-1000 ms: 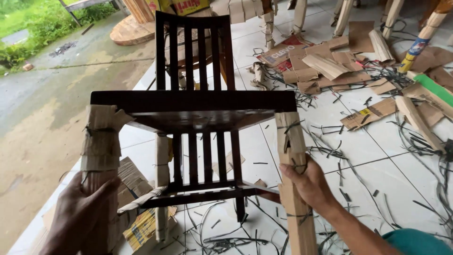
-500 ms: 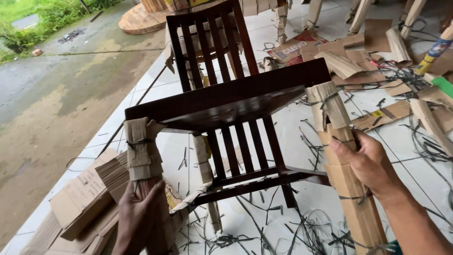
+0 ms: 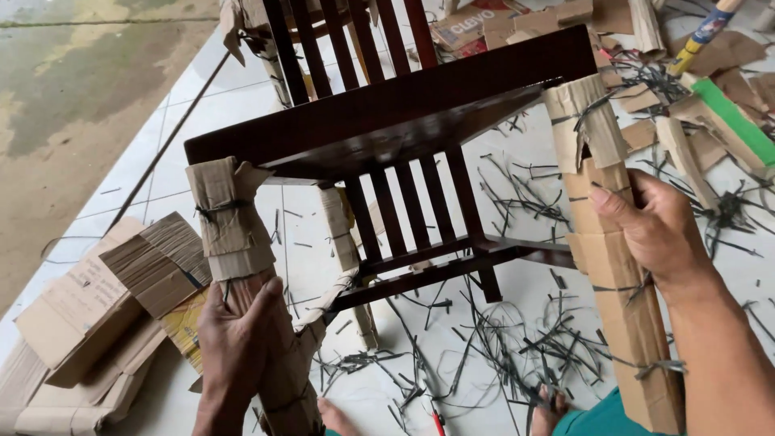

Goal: Wrapping wooden chair legs with protective cardboard and securing them with plastic cable ties for shipping.

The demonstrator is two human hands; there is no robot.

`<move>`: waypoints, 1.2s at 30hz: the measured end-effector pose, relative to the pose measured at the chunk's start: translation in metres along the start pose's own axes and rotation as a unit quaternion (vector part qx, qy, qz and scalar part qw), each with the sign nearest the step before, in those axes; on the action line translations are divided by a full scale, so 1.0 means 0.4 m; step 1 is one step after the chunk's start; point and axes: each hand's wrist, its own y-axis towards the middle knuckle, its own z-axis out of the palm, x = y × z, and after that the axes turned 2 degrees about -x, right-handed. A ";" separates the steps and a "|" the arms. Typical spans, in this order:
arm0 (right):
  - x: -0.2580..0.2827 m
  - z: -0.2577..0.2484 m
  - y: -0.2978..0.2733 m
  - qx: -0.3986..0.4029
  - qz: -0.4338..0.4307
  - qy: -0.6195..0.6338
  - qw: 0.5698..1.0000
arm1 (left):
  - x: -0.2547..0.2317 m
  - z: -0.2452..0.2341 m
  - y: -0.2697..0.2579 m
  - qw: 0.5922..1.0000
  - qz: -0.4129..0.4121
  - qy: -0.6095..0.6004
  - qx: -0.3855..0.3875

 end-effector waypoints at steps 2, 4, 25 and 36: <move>-0.018 -0.014 0.008 -0.003 -0.016 0.004 1.000 | -0.001 0.019 -0.008 1.000 -0.005 -0.014 0.003; -0.025 -0.017 0.015 -0.010 0.000 0.006 1.000 | -0.007 0.031 -0.016 1.000 -0.007 -0.015 0.009; 0.042 0.069 -0.120 0.312 -0.075 0.302 0.898 | 0.197 -0.188 0.182 0.997 0.004 -0.081 0.013; 0.238 0.253 -0.261 0.424 -0.138 0.273 0.852 | 0.259 -0.331 0.234 0.984 0.076 0.094 -0.130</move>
